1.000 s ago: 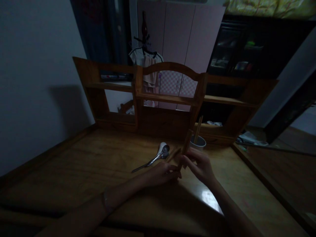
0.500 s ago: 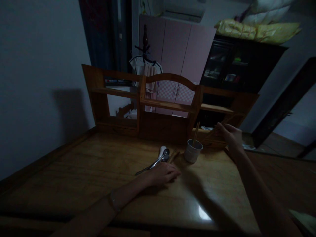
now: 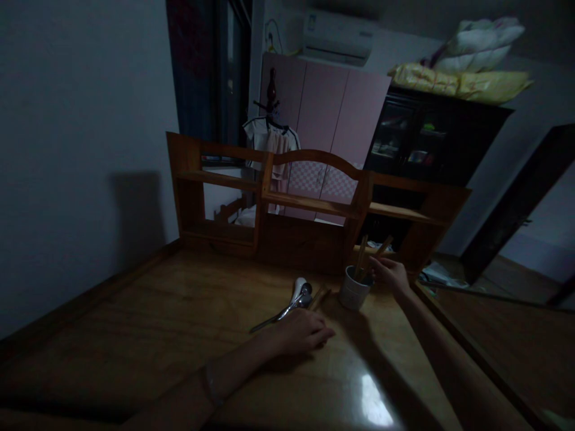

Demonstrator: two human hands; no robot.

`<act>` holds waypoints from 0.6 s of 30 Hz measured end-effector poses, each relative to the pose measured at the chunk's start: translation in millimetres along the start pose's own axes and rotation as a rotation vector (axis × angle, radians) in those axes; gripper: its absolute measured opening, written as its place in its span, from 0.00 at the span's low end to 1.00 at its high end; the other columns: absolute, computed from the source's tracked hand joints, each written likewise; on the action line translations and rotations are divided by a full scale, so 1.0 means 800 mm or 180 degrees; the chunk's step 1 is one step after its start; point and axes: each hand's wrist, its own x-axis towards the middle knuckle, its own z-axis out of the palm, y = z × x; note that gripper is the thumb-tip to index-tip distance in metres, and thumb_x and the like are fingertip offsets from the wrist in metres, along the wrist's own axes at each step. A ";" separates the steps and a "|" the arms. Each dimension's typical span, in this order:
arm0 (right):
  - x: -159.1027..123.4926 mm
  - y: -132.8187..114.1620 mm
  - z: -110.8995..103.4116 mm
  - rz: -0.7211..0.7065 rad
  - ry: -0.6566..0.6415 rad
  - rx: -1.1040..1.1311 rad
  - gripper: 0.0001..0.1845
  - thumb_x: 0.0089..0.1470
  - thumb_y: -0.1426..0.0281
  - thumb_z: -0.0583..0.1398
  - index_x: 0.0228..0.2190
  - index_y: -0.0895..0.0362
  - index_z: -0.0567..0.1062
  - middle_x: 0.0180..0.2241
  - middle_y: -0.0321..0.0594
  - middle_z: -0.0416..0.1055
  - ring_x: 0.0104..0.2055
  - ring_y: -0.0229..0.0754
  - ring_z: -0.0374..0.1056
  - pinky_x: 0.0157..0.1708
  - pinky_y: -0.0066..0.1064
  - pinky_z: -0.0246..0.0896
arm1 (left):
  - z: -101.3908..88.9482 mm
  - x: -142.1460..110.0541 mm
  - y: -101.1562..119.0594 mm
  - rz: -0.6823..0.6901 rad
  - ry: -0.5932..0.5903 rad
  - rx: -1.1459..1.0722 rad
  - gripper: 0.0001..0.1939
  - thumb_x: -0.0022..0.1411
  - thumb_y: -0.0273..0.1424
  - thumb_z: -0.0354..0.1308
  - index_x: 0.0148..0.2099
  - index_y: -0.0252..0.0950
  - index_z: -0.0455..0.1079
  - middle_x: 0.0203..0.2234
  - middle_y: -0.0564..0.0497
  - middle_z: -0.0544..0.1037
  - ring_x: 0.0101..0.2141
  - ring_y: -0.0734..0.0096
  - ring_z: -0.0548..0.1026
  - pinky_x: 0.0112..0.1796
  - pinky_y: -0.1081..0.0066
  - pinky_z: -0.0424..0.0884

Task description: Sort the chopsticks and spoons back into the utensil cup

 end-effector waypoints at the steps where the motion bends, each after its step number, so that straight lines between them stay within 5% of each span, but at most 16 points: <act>1: -0.001 0.002 0.001 0.0024 0.0026 -0.0027 0.32 0.38 0.46 0.64 0.29 0.64 0.79 0.21 0.44 0.74 0.23 0.43 0.70 0.22 0.29 0.63 | -0.001 0.000 0.001 0.0002 0.0016 0.0003 0.24 0.71 0.40 0.43 0.33 0.36 0.75 0.31 0.51 0.77 0.31 0.74 0.73 0.36 0.74 0.62; 10: -0.008 0.011 0.008 0.0016 0.0292 -0.0173 0.35 0.35 0.44 0.64 0.30 0.64 0.81 0.22 0.46 0.75 0.26 0.47 0.70 0.22 0.30 0.61 | 0.000 -0.001 0.001 0.0034 0.0036 -0.0013 0.24 0.71 0.40 0.43 0.33 0.36 0.75 0.31 0.51 0.77 0.31 0.73 0.73 0.35 0.74 0.61; 18: -0.011 0.014 0.005 0.0052 0.0126 -0.0223 0.34 0.36 0.44 0.64 0.29 0.64 0.81 0.24 0.47 0.75 0.28 0.47 0.70 0.23 0.30 0.59 | -0.001 -0.001 0.003 0.0010 0.0041 -0.0036 0.24 0.71 0.40 0.43 0.31 0.35 0.75 0.30 0.50 0.76 0.31 0.73 0.72 0.35 0.73 0.61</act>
